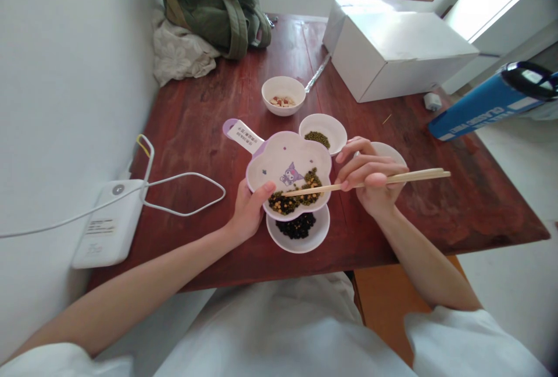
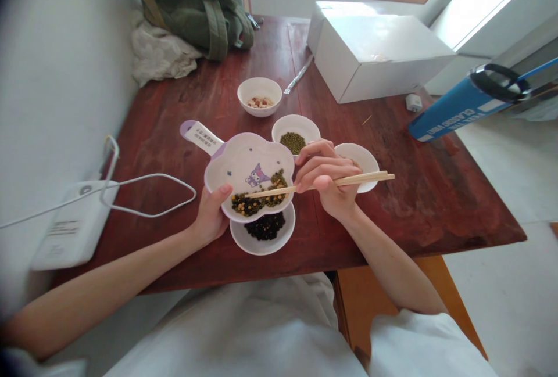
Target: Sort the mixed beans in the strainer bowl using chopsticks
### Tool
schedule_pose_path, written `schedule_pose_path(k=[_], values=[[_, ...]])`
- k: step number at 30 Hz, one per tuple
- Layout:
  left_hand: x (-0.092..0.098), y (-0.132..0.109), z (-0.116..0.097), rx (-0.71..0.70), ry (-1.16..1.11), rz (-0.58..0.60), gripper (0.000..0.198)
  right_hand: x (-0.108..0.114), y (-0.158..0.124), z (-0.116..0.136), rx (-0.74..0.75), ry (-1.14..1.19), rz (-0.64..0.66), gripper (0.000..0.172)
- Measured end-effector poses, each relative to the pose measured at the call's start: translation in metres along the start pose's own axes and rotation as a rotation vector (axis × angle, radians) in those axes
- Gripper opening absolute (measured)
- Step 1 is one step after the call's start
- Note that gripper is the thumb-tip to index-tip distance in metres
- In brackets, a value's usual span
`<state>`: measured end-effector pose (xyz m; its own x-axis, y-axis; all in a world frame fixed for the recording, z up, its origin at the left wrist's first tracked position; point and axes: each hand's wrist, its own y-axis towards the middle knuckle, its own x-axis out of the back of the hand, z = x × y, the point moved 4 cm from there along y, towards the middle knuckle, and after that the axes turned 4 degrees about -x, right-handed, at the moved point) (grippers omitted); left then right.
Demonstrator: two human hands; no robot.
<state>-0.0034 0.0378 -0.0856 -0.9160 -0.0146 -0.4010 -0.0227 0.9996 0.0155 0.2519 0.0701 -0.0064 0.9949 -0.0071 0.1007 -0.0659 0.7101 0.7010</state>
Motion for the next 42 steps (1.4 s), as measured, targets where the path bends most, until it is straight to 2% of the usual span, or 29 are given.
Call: schedule_pose_path(k=[4,7,12,18,25,31,42], values=[[0.002,0.000,0.001,-0.011,0.004,-0.006,0.070,-0.010,0.000,0.002,0.032,0.018,0.126,0.061],[0.003,0.001,0.002,-0.015,0.008,-0.003,0.070,-0.014,-0.001,0.001,0.007,0.061,0.159,0.063],[0.001,0.001,0.002,-0.001,-0.004,0.007,0.072,-0.009,-0.001,-0.005,-0.052,0.105,0.102,0.070],[0.001,0.001,0.002,0.002,-0.007,0.005,0.066,-0.004,0.000,-0.008,-0.057,0.092,0.086,0.070],[0.003,0.000,0.003,-0.006,0.008,0.007,0.062,-0.007,0.002,-0.011,-0.077,0.103,0.117,0.069],[0.007,0.000,0.005,-0.018,0.026,0.015,0.058,-0.004,0.004,-0.015,-0.034,0.164,0.164,0.066],[0.010,0.000,0.007,-0.041,0.048,-0.001,0.061,-0.002,-0.008,-0.037,-0.224,0.242,0.086,0.069]])
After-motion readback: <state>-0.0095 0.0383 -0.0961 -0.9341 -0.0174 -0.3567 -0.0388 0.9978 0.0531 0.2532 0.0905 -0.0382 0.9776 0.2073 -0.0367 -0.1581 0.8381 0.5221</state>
